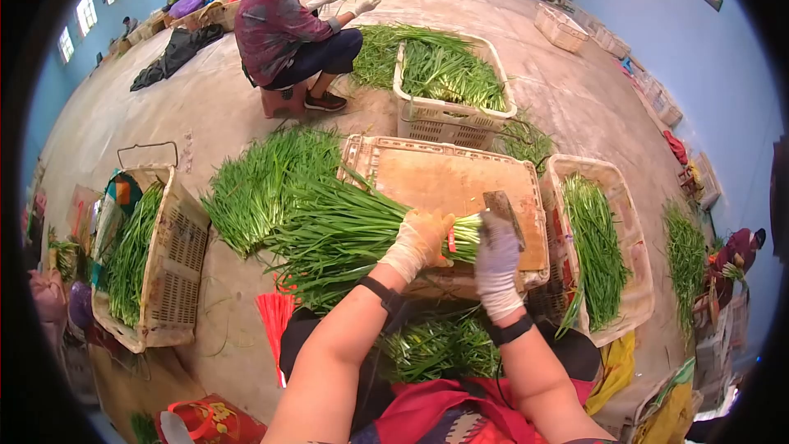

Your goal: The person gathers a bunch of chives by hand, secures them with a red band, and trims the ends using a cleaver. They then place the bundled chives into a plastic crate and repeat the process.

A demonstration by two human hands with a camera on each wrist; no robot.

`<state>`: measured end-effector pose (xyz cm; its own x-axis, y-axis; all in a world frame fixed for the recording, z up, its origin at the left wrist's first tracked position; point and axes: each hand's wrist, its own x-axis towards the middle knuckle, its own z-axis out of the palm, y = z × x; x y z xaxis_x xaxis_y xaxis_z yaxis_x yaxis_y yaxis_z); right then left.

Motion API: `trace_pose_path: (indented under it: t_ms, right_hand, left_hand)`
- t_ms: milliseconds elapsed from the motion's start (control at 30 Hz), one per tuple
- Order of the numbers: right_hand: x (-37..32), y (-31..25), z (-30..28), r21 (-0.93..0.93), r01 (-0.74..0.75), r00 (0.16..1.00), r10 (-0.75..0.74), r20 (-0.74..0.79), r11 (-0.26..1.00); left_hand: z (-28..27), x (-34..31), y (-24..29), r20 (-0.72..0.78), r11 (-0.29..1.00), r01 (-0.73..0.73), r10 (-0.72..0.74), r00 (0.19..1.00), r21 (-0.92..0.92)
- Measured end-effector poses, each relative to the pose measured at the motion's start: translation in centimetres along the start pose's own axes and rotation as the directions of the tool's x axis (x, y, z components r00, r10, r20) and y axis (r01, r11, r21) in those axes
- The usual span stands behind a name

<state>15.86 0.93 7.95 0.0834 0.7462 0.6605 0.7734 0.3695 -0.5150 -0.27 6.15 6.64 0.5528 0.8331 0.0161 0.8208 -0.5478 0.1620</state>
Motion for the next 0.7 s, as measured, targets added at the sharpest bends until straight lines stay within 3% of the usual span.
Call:
trace_pose_path:
  t_ms: [33,133,233,300,367,400,467,500,533,567,633,667,700]
  right_hand:
    - [-0.1,3.3,0.6,0.055,-0.105,0.991,0.109,-0.075,0.993]
    - [0.8,8.9,0.2,0.085,-0.399,0.916,0.392,0.084,0.913]
    - [3.0,8.9,0.0,-0.182,-0.556,0.721,0.58,0.379,0.811]
    - [2.9,9.5,0.7,-0.215,-0.505,0.732,0.546,0.408,0.836]
    - [2.3,10.5,1.1,-0.157,-0.533,0.704,0.539,0.462,0.831]
    - [1.2,12.4,2.1,0.003,-0.666,0.671,0.597,0.439,0.746]
    - [0.0,14.3,2.7,-0.088,-0.607,0.702,0.585,0.406,0.79]
    - [-0.2,14.1,2.6,-0.133,-0.577,0.718,0.578,0.389,0.806]
    - [-0.4,14.0,2.4,-0.101,-0.521,0.795,0.525,0.306,0.848]
    - [-0.4,14.0,2.0,-0.063,-0.563,0.784,0.557,0.274,0.824]
    - [1.7,8.2,-1.3,0.014,-0.64,0.752,0.622,0.217,0.768]
    - [1.5,8.6,-1.1,-0.027,-0.548,0.815,0.541,0.209,0.836]
    - [1.2,9.0,-0.7,-0.065,-0.556,0.795,0.553,0.25,0.829]
  left_hand:
    - [-0.1,0.0,0.2,0.014,1.0,0.01,-0.01,1.0,-0.008]
    - [0.8,-0.5,0.4,-0.083,0.998,-0.047,0.05,0.995,0.031]
    - [1.6,-1.8,1.2,-0.215,0.989,-0.101,0.123,0.969,0.113]
    - [2.3,-2.0,1.3,-0.337,0.969,-0.09,0.166,0.927,0.229]
    - [2.2,-2.2,1.4,-0.319,0.982,-0.104,0.15,0.936,0.158]
    - [1.8,-2.2,1.4,-0.309,0.984,-0.104,0.144,0.94,0.145]
    - [2.1,-1.8,1.2,-0.287,0.987,-0.099,0.133,0.949,0.128]
    - [2.4,-1.4,1.0,-0.273,0.987,-0.096,0.128,0.954,0.126]
    - [2.6,-1.0,0.8,-0.261,0.988,-0.093,0.124,0.957,0.127]
    - [2.8,-0.8,0.6,-0.253,0.99,-0.091,0.117,0.96,0.112]
    - [2.4,-0.8,0.6,-0.233,0.993,-0.083,0.1,0.967,0.079]
    - [2.0,-0.9,0.7,-0.229,0.995,-0.083,0.095,0.969,0.061]
    - [1.5,-1.1,1.0,-0.223,0.996,-0.083,0.091,0.97,0.043]
